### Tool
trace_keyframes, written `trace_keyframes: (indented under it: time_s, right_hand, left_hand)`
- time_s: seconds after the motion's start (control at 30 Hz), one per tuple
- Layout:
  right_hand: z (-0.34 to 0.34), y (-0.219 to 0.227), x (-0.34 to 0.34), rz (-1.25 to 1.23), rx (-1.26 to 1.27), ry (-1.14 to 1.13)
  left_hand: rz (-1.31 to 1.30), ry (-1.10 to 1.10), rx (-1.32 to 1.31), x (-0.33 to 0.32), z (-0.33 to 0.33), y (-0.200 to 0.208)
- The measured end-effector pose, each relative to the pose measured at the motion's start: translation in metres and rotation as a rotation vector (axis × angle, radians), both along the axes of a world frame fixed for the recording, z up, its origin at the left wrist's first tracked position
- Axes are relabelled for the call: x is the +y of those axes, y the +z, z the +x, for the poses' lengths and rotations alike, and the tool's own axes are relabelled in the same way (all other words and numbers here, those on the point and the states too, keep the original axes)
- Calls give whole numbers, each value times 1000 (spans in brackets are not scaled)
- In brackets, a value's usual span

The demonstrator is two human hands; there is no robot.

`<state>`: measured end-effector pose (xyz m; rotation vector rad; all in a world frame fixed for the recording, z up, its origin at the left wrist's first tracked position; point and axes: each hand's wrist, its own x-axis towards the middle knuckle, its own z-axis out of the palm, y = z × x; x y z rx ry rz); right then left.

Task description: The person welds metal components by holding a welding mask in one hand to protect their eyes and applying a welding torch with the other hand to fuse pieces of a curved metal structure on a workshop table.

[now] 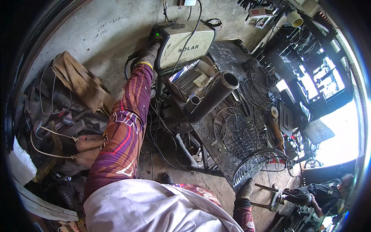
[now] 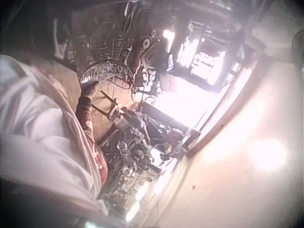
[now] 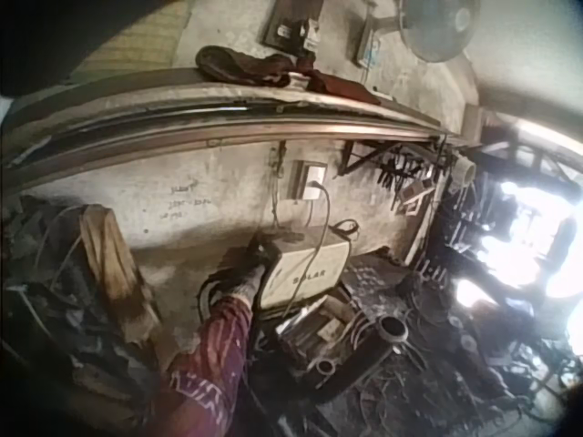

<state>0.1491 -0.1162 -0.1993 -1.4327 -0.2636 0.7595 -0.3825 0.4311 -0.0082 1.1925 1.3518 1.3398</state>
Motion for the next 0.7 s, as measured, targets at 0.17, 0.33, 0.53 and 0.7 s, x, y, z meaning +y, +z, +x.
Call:
trace_keyframes:
  time_s: [0.17, 0.33, 0.53, 0.7]
  right_hand:
    - [0, 2, -1, -68, -53, 14]
    - [6, -4, -3, -27, 21, 69]
    - [-18, 11, 1, -107, 28, -37]
    - [13, -16, -9, 228, 326, 4]
  left_hand:
    - [-2, -5, -20, 1, 1, -1]
    - [-9, -19, -54, 5, -4, -9]
    - [-20, -121, -209, 20, 11, -19]
    - [33, -524, -553, 22, 18, -81]
